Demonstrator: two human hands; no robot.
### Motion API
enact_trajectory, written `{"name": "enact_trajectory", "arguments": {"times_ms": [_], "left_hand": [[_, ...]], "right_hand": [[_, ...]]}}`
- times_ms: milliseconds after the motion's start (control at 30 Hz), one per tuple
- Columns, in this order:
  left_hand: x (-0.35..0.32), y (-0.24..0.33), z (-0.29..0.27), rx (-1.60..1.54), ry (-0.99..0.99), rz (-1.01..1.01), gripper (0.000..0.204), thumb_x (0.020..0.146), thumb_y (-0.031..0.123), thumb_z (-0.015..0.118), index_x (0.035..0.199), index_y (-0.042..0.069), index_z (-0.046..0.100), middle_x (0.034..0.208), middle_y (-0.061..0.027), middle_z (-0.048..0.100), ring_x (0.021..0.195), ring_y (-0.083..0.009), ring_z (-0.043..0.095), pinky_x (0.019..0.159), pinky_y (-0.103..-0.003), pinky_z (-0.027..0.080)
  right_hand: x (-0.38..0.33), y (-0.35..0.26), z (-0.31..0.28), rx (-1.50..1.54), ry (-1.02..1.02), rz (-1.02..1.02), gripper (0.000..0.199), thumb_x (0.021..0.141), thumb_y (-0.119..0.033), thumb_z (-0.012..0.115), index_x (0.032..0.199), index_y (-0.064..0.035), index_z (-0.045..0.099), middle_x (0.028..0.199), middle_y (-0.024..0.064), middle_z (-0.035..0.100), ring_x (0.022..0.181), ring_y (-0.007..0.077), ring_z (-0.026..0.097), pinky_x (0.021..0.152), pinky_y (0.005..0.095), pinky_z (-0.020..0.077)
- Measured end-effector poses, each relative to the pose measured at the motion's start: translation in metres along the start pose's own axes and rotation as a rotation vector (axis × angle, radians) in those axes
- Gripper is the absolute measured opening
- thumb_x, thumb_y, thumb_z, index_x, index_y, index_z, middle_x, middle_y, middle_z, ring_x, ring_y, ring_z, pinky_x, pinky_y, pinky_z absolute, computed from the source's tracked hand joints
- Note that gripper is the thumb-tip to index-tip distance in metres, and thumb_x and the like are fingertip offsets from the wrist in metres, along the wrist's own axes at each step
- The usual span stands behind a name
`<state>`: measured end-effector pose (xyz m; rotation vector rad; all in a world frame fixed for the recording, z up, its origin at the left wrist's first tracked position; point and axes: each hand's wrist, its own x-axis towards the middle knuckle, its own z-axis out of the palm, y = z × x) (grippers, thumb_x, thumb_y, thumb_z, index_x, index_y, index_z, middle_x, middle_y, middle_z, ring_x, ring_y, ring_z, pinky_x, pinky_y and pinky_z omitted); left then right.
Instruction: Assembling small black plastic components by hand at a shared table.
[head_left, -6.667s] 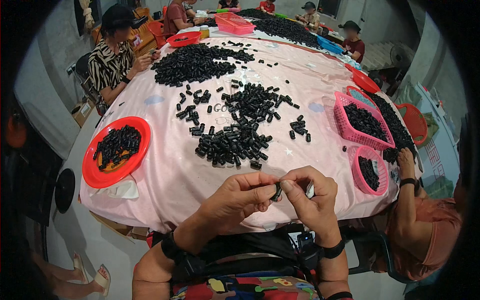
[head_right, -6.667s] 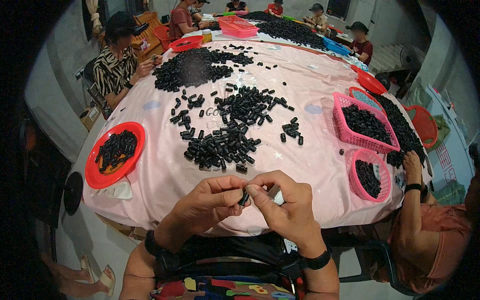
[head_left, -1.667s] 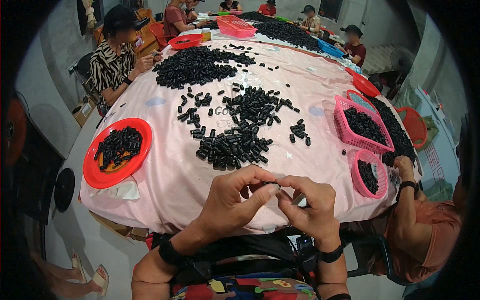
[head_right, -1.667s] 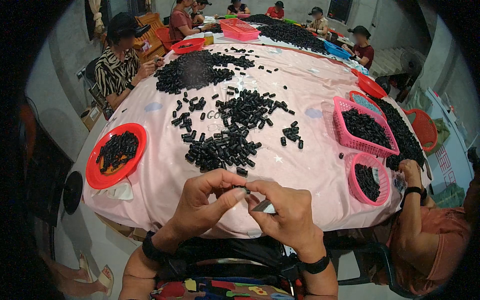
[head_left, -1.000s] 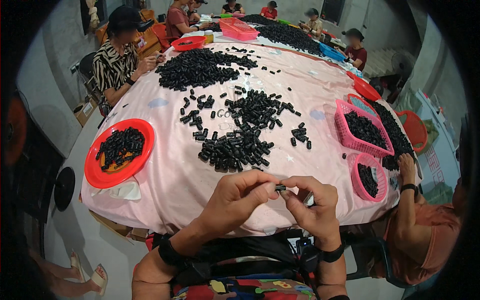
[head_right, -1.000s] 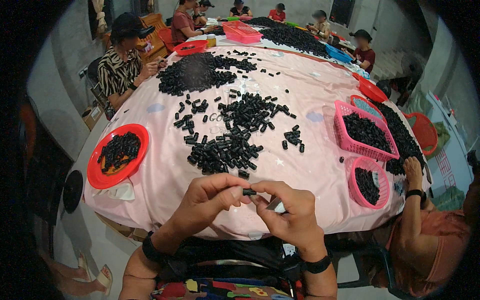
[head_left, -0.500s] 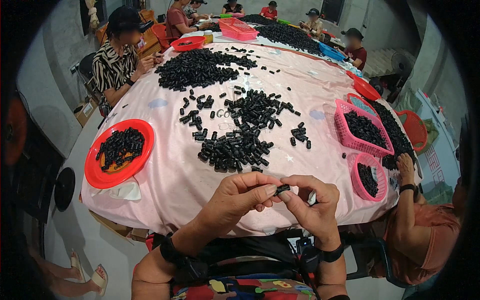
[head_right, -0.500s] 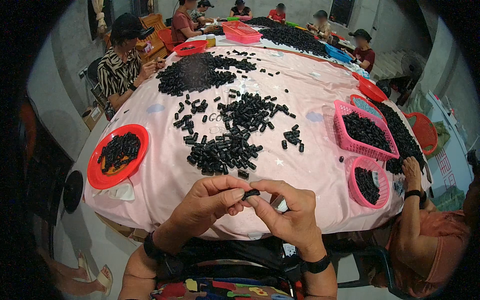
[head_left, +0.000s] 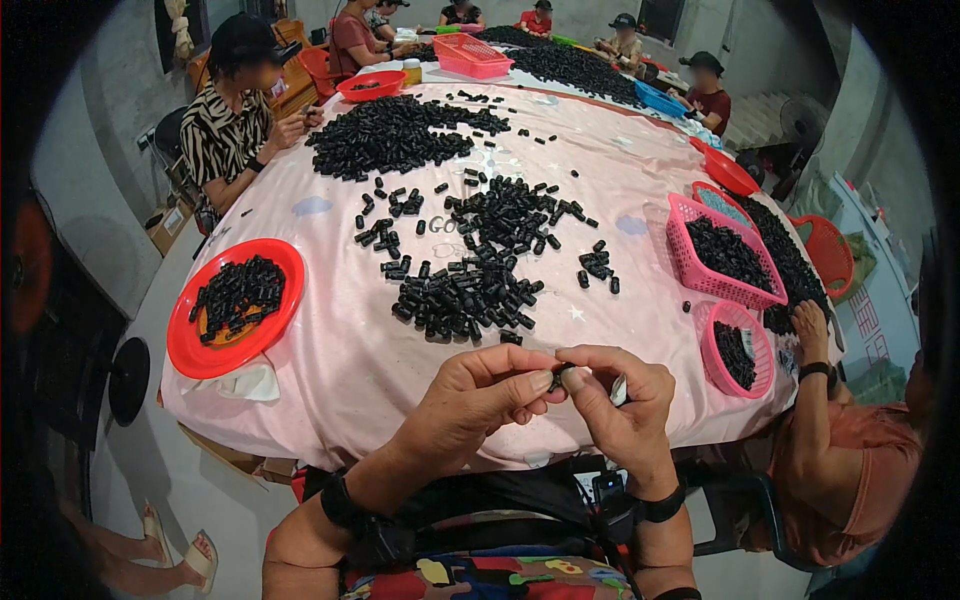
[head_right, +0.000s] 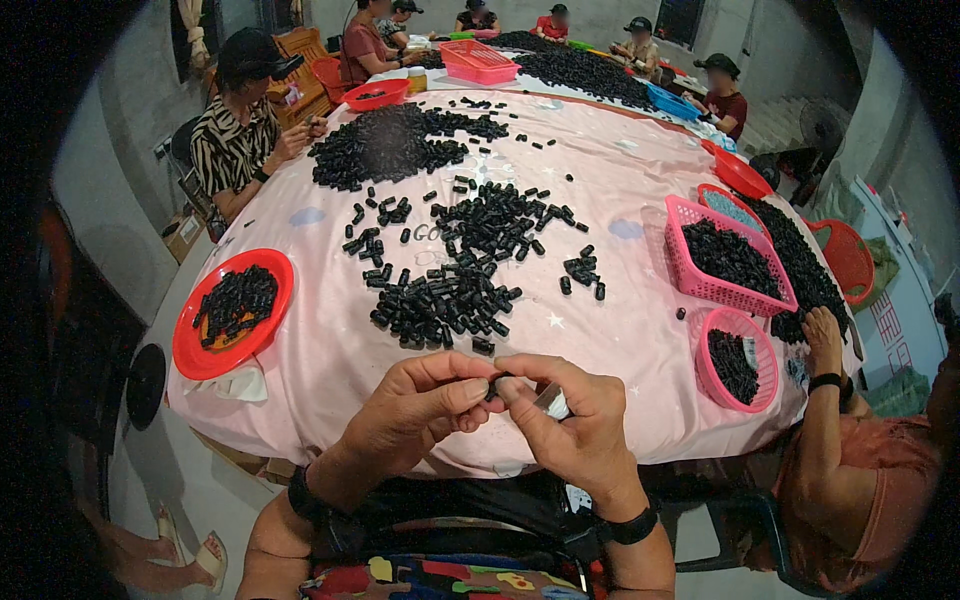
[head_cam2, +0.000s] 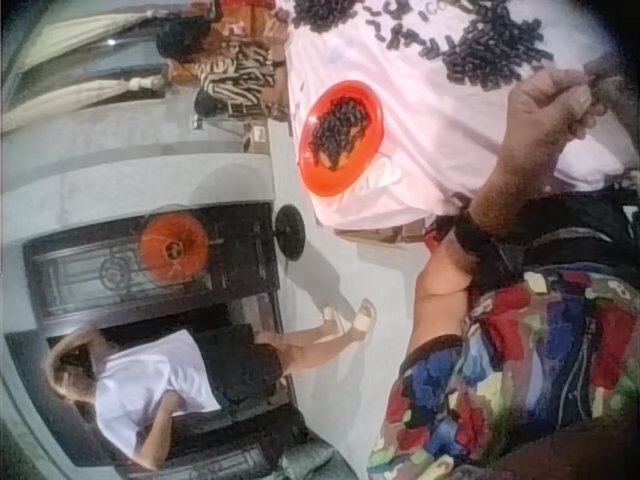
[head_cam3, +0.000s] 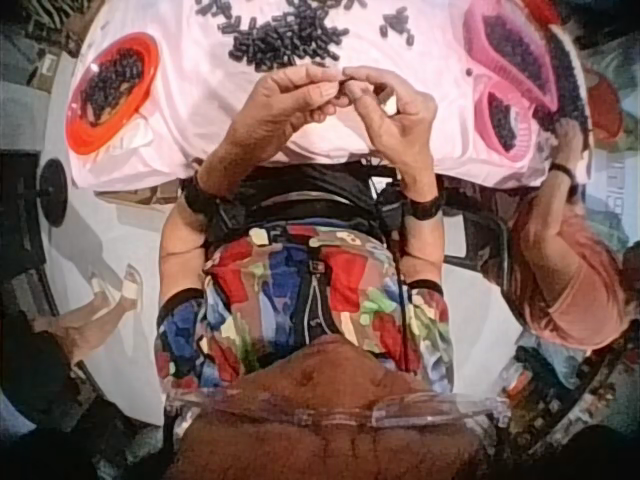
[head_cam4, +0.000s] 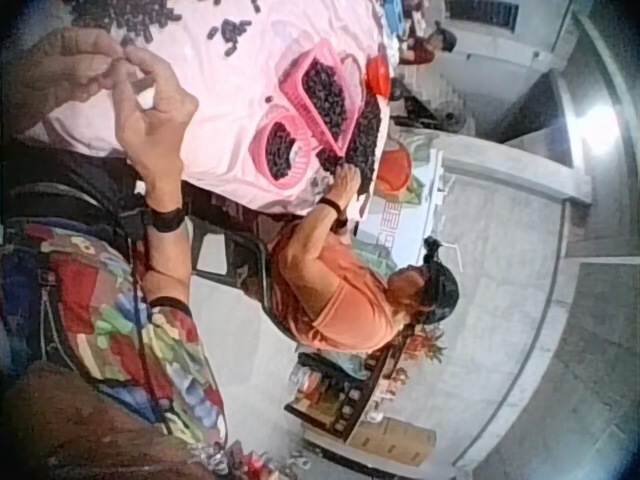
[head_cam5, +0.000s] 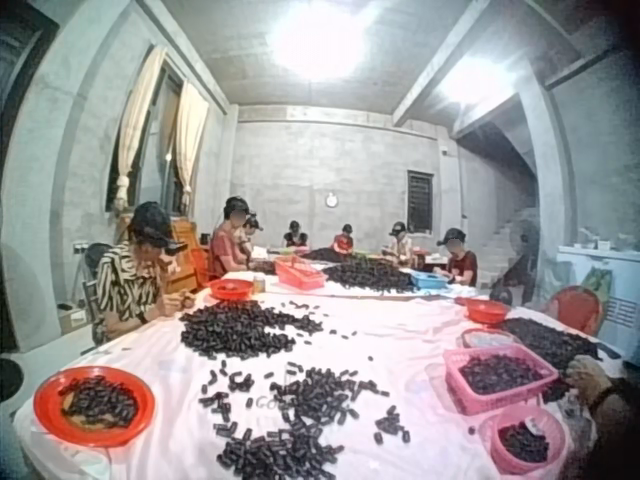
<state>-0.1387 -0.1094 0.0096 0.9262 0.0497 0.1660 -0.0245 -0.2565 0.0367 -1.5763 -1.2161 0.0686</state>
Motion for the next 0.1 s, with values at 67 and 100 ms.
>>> {"name": "enact_trajectory", "arguments": {"times_ms": [67,100], "left_hand": [[-0.0008,0.0004,0.0021,-0.015,0.017,-0.024,0.025,0.091,0.011,0.059,0.114,-0.001,0.059,0.097,-0.01,0.065,0.087,-0.0124,0.062,0.075,-0.023,0.05],[-0.0008,0.0009,0.0029,-0.03,0.016,-0.037,0.026,0.091,0.011,0.059,0.114,-0.001,0.058,0.097,-0.0101,0.065,0.087,-0.0127,0.062,0.075,-0.023,0.049]], "right_hand": [[-0.0006,0.0052,0.0039,0.112,0.047,-0.006,0.015,0.086,-0.005,0.063,0.099,0.0006,0.066,0.078,0.0096,0.07,0.069,0.0125,0.068,0.06,0.0214,0.0494],[-0.0008,0.0053,0.0036,0.111,0.048,-0.005,0.015,0.086,-0.005,0.063,0.099,0.0006,0.066,0.078,0.0096,0.07,0.069,0.0125,0.068,0.06,0.0214,0.0494]]}}
